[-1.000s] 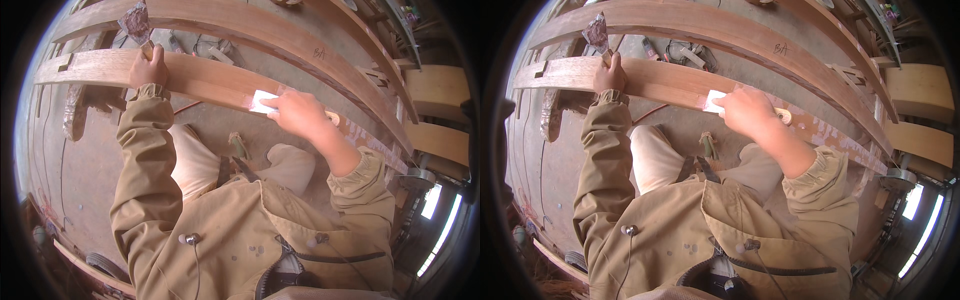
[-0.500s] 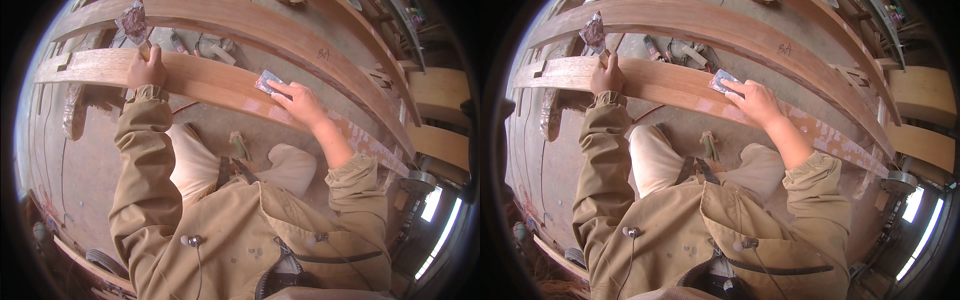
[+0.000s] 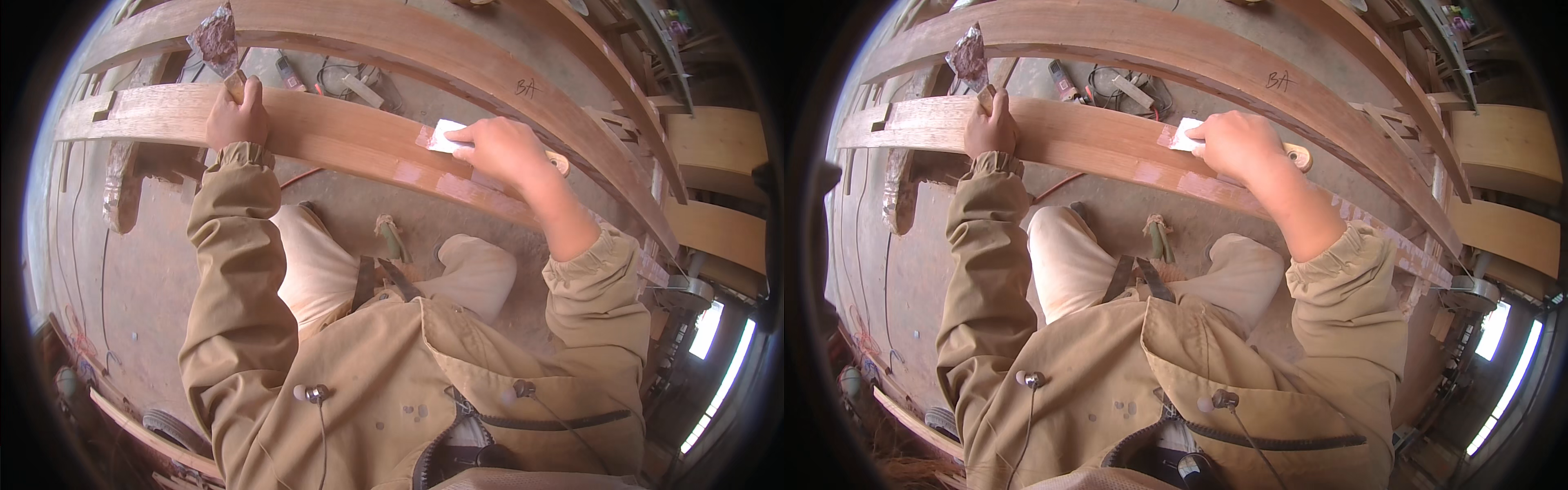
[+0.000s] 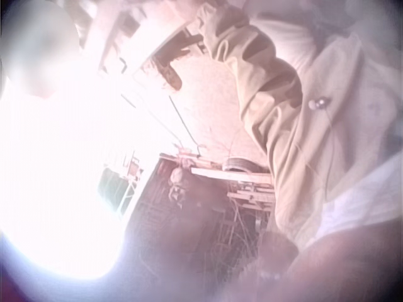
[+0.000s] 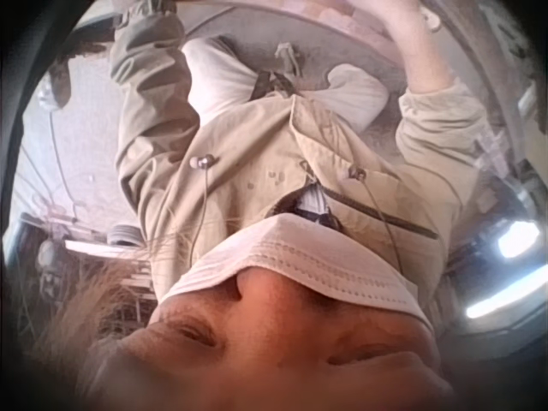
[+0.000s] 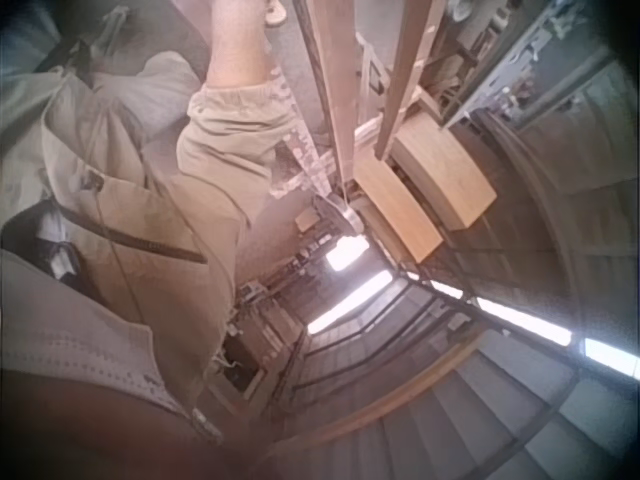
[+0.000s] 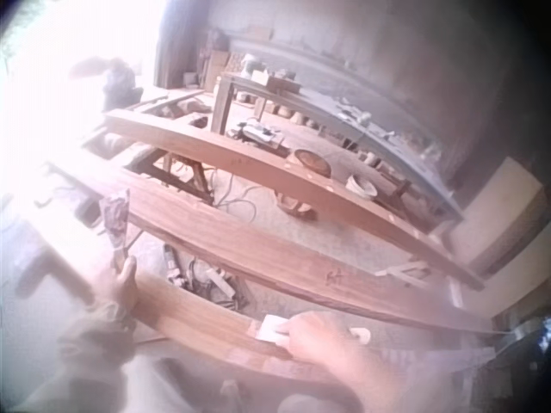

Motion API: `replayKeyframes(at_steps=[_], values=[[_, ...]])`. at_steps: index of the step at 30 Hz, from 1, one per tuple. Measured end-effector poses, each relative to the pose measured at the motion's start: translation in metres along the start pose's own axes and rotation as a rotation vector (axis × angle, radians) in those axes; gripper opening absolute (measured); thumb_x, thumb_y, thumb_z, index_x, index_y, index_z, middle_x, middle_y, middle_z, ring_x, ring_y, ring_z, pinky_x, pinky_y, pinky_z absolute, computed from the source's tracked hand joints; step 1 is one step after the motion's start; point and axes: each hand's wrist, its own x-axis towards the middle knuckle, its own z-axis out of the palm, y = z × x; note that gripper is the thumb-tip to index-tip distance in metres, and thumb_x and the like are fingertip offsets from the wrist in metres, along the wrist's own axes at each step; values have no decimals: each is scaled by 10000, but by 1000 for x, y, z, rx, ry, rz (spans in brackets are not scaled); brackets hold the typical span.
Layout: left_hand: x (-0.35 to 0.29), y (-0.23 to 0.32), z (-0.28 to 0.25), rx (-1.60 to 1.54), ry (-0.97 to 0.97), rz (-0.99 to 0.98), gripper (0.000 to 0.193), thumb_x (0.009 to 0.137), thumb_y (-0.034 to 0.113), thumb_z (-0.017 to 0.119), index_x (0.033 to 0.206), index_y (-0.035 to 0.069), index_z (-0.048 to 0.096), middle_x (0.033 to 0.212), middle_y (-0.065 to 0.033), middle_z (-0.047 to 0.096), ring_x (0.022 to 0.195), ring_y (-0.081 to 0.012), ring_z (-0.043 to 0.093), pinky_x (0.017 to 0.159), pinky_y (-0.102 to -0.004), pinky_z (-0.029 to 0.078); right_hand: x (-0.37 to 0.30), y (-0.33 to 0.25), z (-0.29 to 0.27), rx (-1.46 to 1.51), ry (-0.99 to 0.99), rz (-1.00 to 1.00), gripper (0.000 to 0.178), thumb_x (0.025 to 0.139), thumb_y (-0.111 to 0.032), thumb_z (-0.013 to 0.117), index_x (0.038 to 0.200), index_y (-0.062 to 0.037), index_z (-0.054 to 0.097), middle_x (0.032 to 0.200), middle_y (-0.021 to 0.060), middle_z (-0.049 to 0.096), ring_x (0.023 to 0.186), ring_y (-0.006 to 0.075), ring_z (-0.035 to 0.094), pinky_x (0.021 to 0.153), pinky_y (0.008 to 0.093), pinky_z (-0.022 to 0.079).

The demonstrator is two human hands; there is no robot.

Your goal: The person applies wood filler to a curved wooden frame using a putty knife and a smaller scraper. They repeatedly scoop filler from a bucket and spread it along the frame's surface, smoothing it as they work.

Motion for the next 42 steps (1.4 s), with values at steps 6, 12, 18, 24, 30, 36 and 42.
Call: replayKeyframes(at_steps=[6, 12, 18, 24, 30, 36, 42], values=[[-1, 1, 0, 27, -17, -23, 573, 805, 583, 460, 985, 75, 656, 922, -223, 635, 915, -390, 592, 786, -445, 439, 8, -6, -1, 131, 107, 19, 313, 803, -297, 616, 1111, -251, 655, 992, 100, 661, 929, 281, 614, 804, 387, 487], [0, 0, 0, 39, -5, 11, 526, 799, 559, 466, 971, 100, 656, 896, -206, 638, 887, -385, 597, 767, -444, 444, 12, -9, 29, 288, 153, -90, 329, 787, -327, 634, 1113, -295, 650, 924, 117, 651, 901, 291, 607, 793, 395, 484], [0, 0, 0, 31, 4, -8, 461, 781, 517, 486, 915, 112, 660, 862, -176, 645, 860, -371, 607, 746, -438, 453, 5, 15, 40, 338, 86, -9, 301, 800, -330, 626, 1099, -325, 655, 883, 107, 627, 857, 301, 605, 749, 386, 480], [3, -5, 5, 60, 6, -13, 468, 780, 515, 490, 938, 109, 662, 870, -182, 646, 859, -375, 608, 751, -442, 456, 10, -17, 8, 185, 160, -71, 290, 819, -305, 595, 1092, -240, 666, 927, 117, 658, 896, 287, 620, 754, 391, 491], [2, -2, 1, 21, 18, -6, 458, 781, 514, 492, 947, 123, 663, 876, -174, 650, 857, -374, 609, 753, -442, 457, 11, -29, 0, -67, 27, -84, 244, 827, -200, 553, 1031, -217, 686, 914, 90, 669, 890, 274, 630, 757, 388, 504], [-1, 0, 2, 14, 10, -12, 443, 785, 511, 490, 936, 129, 656, 889, -166, 648, 854, -368, 610, 747, -441, 457, 12, -38, -9, -72, 45, -65, 248, 818, -160, 542, 1003, -233, 690, 905, 77, 670, 887, 263, 633, 754, 380, 505], [2, -4, 2, 46, -28, -31, 535, 798, 573, 471, 982, 109, 662, 899, -200, 646, 890, -375, 605, 767, -434, 450, 14, -25, -15, -144, -45, -73, 259, 815, -229, 566, 1045, -267, 678, 932, 84, 669, 899, 268, 628, 778, 381, 495]])
